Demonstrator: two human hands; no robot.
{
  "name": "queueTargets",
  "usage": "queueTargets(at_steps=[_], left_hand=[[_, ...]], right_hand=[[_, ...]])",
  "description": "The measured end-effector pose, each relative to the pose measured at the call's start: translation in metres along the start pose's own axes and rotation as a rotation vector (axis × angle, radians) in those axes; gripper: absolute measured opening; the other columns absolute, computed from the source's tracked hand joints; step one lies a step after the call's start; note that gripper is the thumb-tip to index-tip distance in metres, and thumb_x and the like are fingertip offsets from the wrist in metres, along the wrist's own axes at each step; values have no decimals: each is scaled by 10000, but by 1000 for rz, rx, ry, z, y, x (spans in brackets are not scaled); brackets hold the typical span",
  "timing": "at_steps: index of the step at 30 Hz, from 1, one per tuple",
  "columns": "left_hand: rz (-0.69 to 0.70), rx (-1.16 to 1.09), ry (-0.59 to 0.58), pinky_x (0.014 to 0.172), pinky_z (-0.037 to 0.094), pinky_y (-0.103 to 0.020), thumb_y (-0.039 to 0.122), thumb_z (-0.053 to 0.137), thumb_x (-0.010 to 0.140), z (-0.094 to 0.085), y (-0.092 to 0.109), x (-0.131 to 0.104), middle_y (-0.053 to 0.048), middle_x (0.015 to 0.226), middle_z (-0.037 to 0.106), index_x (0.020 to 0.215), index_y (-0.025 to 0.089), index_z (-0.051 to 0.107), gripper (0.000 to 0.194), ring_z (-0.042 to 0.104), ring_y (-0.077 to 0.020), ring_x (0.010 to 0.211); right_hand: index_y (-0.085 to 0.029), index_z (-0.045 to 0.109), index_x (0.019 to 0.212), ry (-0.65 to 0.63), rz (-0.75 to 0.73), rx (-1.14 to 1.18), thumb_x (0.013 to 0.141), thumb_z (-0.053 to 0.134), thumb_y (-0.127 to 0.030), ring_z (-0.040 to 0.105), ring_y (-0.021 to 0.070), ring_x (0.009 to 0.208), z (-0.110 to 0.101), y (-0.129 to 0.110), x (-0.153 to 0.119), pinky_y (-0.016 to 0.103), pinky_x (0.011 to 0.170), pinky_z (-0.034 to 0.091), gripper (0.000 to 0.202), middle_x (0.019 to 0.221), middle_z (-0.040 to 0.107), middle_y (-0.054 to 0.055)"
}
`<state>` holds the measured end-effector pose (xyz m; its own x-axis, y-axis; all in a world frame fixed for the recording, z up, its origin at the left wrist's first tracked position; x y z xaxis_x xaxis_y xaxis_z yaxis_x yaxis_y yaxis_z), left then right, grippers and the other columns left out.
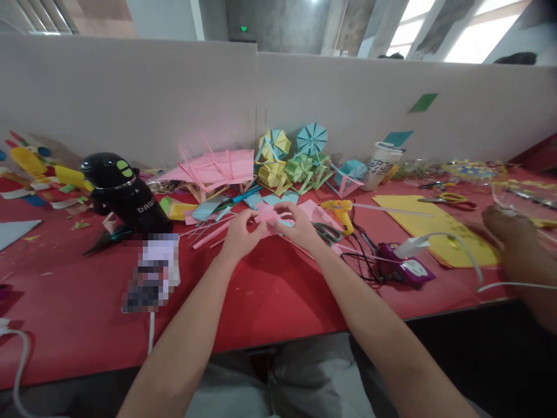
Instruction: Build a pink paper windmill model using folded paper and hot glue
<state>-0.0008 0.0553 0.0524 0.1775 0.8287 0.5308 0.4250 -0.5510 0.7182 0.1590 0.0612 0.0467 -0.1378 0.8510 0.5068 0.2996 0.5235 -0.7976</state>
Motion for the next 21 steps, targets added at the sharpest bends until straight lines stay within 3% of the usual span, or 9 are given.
queueTargets(at_steps=[3,6,10,14,21], left_hand=[[-58,57,101,768,499,-315,244,606,791,-8,-9,0,-35,827,666,851,177,600,90,607,-169,771],[-89,90,145,795,502,-325,240,592,814,-12,-14,0,-44,852,676,858,178,605,77,617,-177,801],[-72,74,119,838,508,-344,262,595,825,-8,-13,-1,-72,917,693,914,167,613,131,636,-190,858],[-73,-27,64,859,525,-351,289,617,808,-2,-10,-2,-91,997,705,963,166,627,198,653,-202,922],[-185,-251,17,850,528,-340,344,592,810,1,-14,2,-78,956,745,903,166,692,224,679,-210,911]], right_hand=[[-214,551,819,196,-32,-125,784,689,-408,575,182,784,-16,-8,-3,337,744,486,240,843,627,42],[-210,550,737,72,7,-73,851,621,-427,519,151,629,-4,-10,-2,307,634,445,255,676,578,5],[-192,637,900,-171,27,12,898,556,-448,593,164,753,25,-10,-4,302,688,465,268,871,678,46],[-197,606,862,-144,88,16,914,513,-457,585,164,809,31,2,-5,293,713,469,281,901,665,42],[-209,551,803,-66,93,62,877,537,-432,544,157,740,22,7,-3,303,705,450,236,815,606,14]])
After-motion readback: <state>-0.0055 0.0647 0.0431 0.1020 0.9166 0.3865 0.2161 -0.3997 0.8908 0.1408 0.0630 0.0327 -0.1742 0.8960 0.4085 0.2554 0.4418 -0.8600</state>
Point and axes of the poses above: each hand's wrist, its own x-axis towards the middle knuckle, its own z-axis out of the palm, y = z × x, the point moved 8 cm from there along x, towards the middle knuckle
